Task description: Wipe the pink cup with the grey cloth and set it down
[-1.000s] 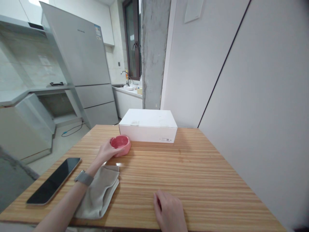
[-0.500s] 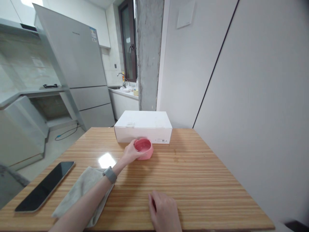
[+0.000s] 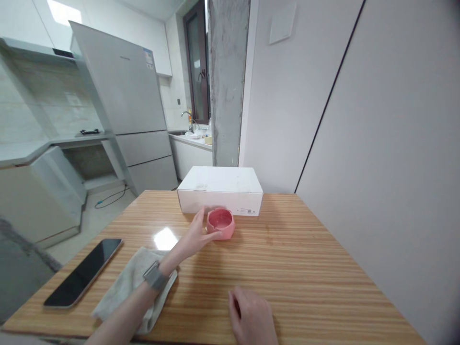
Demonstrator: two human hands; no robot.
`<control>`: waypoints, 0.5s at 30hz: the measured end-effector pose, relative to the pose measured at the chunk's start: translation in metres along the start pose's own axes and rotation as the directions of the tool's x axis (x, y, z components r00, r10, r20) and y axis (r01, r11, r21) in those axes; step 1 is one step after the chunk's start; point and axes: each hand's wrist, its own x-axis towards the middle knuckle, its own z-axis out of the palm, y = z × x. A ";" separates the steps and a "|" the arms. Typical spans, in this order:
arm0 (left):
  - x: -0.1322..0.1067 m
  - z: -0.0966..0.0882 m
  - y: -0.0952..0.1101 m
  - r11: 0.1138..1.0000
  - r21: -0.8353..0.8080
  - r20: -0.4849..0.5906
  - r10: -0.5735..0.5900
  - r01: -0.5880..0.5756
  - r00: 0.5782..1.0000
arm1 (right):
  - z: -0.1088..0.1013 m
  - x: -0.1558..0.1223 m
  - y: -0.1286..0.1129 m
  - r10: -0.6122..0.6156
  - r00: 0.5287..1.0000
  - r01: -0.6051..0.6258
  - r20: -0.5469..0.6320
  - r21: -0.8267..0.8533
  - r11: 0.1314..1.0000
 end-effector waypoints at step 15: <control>-0.243 -0.095 -0.135 0.712 0.668 0.129 0.176 -0.217 0.976 | -0.006 0.005 -0.007 0.023 0.998 -0.022 -0.054 0.016 1.000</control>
